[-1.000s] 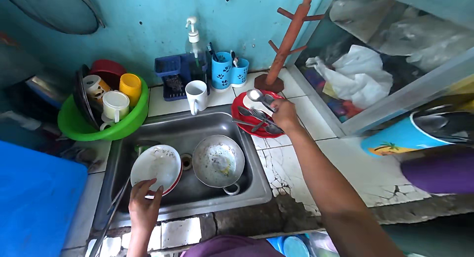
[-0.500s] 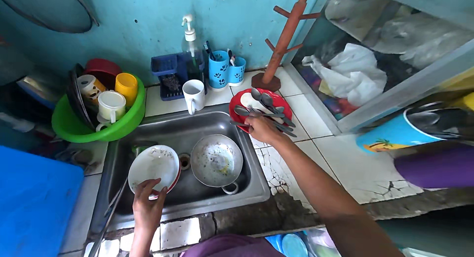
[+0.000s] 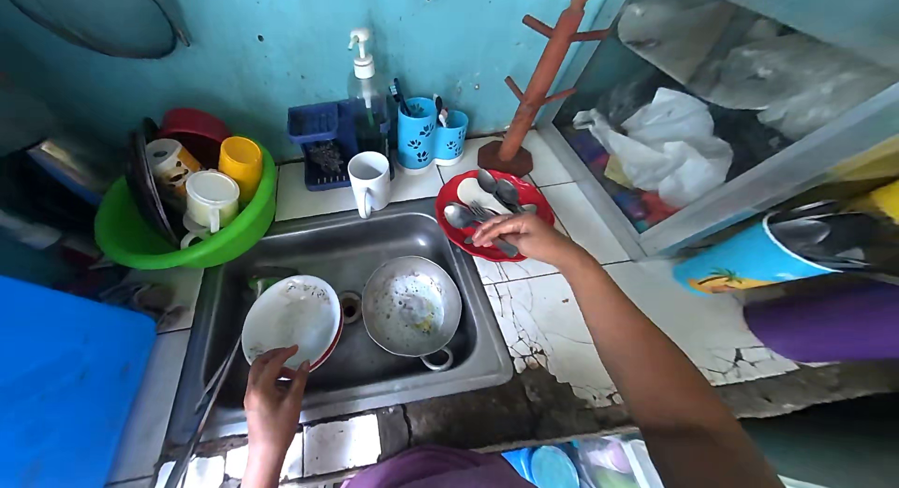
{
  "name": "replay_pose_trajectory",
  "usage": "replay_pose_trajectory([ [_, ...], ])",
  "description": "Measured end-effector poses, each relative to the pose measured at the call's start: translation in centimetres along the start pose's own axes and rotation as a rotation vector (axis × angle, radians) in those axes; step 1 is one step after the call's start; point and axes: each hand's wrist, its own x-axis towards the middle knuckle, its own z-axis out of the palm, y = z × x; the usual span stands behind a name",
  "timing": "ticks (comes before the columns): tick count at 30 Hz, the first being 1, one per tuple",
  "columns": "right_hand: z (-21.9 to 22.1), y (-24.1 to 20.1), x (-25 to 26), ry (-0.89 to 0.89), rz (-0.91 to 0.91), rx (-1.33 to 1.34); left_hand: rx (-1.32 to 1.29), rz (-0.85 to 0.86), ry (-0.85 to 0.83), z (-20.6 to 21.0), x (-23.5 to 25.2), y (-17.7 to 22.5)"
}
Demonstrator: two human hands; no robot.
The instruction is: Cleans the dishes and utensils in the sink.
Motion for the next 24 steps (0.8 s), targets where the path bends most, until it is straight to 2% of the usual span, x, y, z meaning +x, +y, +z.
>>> replay_pose_trajectory([
  [4,-0.6,2.7,-1.1,-0.061,0.213,-0.031,0.014,-0.010,0.011,-0.2,-0.2,-0.2],
  [7,-1.3,3.5,-1.2,0.175,0.262,-0.216,0.007,-0.027,0.021,-0.3,-0.1,-0.2],
  [9,-1.6,2.4,-0.5,0.266,0.449,-0.388,0.000,-0.027,0.024,-0.2,0.0,0.0],
  [11,-1.2,2.2,0.4,0.263,0.651,-0.553,-0.011,-0.007,0.016,0.1,0.1,0.1],
  [13,0.0,2.1,1.2,0.253,0.760,-0.631,-0.021,0.008,0.002,0.4,0.1,0.2],
  [18,2.1,1.8,2.6,0.220,0.836,-0.696,-0.031,0.014,0.004,0.6,0.2,0.7],
  [24,1.1,2.2,3.0,0.167,0.890,-0.620,0.002,-0.001,0.023,-0.3,-0.3,0.0],
])
